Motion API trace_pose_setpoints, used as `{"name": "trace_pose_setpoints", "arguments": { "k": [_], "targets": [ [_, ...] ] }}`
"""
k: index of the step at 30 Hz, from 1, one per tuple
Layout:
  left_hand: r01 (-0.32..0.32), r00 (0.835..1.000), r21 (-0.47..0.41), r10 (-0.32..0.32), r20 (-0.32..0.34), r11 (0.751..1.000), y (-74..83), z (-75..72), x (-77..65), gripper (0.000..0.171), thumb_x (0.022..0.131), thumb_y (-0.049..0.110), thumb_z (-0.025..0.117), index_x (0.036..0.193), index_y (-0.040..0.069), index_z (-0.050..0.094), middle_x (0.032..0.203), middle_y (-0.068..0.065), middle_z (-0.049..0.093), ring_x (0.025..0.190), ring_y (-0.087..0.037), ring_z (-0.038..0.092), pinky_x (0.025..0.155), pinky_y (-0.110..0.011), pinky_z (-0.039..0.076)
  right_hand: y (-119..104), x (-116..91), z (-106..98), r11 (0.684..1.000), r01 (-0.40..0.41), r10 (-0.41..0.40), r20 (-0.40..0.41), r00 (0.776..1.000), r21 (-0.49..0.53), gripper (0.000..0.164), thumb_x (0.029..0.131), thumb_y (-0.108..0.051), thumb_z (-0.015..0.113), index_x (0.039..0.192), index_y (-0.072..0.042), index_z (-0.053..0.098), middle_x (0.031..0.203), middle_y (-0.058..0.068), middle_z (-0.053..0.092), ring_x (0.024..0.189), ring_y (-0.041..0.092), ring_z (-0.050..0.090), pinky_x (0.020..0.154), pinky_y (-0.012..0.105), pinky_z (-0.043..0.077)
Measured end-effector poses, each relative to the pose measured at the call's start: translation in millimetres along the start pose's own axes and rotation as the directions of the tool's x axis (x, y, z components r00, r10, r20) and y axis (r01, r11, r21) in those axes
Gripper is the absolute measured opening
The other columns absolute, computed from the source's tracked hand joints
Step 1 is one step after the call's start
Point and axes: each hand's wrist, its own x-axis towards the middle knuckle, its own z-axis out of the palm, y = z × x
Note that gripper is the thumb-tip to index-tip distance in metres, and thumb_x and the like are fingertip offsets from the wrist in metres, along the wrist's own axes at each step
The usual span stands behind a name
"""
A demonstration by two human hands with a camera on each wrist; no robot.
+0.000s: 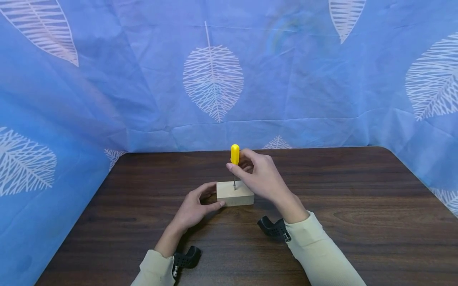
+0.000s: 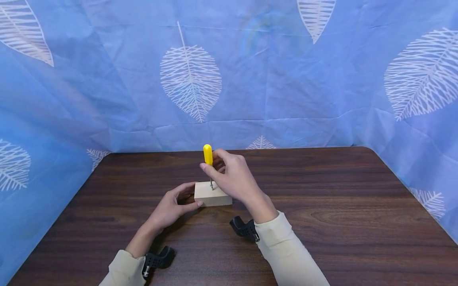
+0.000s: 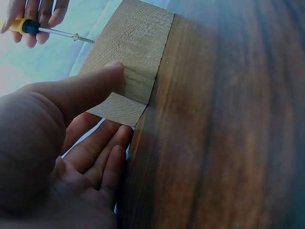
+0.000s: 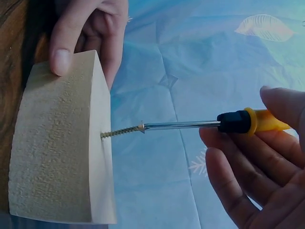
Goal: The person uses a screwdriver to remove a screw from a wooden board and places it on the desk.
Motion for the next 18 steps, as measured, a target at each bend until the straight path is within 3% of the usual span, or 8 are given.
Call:
{"name": "trace_pose_setpoints", "arguments": {
  "k": [10, 18],
  "targets": [
    [-0.01, 1.0, 0.011, 0.01, -0.003, 1.0, 0.9, 0.3, 0.1, 0.061, 0.096, 0.026, 0.084, 0.152, 0.019, 0.061, 0.147, -0.005, 0.068, 0.138, -0.034, 0.062, 0.116, -0.062, 0.048, 0.2, -0.1, -1.1, 1.0, 0.013, -0.013, -0.007, 1.0, 0.018, 0.02, 0.103, -0.024, 0.076, 0.116, -0.01, 0.073, 0.106, 0.006, 0.081, 0.092, 0.017, 0.078, 0.085, 0.04, 0.066],
    [-0.005, 1.0, 0.007, 0.005, -0.006, 1.0, -0.4, 0.1, 1.1, 0.06, 0.095, 0.027, 0.085, 0.15, 0.02, 0.063, 0.145, -0.005, 0.069, 0.136, -0.032, 0.063, 0.116, -0.061, 0.048, -0.2, -0.5, -1.1, 1.0, 0.021, -0.021, -0.004, 1.0, -0.005, 0.022, 0.103, -0.029, 0.076, 0.116, -0.012, 0.072, 0.103, 0.004, 0.079, 0.09, 0.014, 0.075, 0.08, 0.035, 0.063]
  ]
}}
